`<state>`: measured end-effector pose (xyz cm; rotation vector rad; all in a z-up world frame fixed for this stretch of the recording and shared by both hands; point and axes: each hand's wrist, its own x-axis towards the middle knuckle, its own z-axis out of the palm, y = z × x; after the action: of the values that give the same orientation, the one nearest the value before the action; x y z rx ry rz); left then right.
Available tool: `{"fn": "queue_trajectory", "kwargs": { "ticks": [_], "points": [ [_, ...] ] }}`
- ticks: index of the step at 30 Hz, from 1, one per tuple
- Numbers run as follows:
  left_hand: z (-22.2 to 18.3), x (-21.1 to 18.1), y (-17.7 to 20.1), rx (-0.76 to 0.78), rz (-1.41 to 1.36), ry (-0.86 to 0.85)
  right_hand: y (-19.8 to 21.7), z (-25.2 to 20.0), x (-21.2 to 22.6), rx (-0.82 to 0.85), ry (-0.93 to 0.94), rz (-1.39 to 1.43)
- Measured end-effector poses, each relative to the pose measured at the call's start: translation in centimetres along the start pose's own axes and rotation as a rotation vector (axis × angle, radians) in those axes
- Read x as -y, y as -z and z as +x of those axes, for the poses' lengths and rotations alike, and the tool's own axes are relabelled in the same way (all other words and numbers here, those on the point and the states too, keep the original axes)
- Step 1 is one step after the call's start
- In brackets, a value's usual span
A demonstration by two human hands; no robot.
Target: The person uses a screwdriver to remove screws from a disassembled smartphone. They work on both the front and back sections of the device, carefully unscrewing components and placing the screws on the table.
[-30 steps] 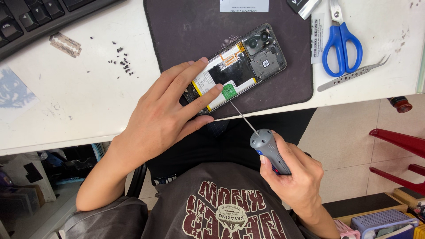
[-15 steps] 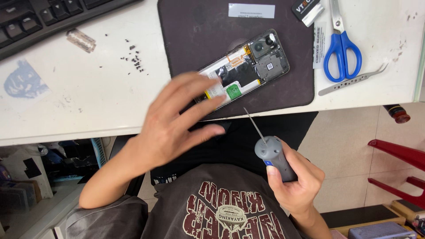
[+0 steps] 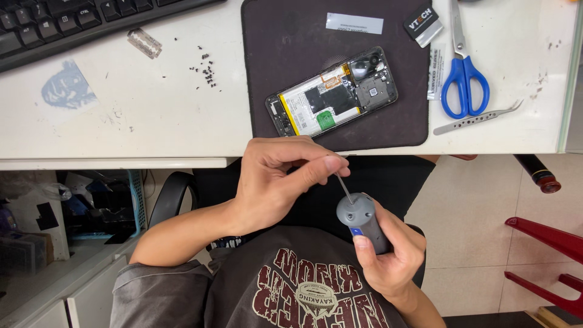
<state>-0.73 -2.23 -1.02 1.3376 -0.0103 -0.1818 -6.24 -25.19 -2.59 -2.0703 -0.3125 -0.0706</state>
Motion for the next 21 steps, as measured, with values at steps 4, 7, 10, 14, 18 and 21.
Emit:
{"fn": "queue_trajectory", "kwargs": {
  "ticks": [4,7,10,14,18,21],
  "points": [
    [-0.3,-0.5,-0.2,-0.046,-0.045,-0.049,0.0,-0.1,0.3,0.009,0.042,0.019],
    [0.4,-2.2,1.9,-0.196,-0.119,-0.260,0.3,-0.4,0.1,0.023,0.004,0.002],
    [1.2,-3.4,5.9,-0.394,-0.081,-0.393,0.2,-0.5,-0.6,0.056,-0.184,0.176],
    [-0.4,-2.0,6.9,-0.391,0.052,-0.323,0.7,-0.6,-1.3,0.119,-0.539,0.848],
    [-0.5,-2.1,6.7,-0.437,0.438,-0.356,0.7,0.7,-1.7,0.256,-0.614,1.230],
    [0.2,-3.5,7.6,-0.481,0.922,-0.555,0.5,1.7,-0.8,0.309,-0.714,1.380]
  ]
}}
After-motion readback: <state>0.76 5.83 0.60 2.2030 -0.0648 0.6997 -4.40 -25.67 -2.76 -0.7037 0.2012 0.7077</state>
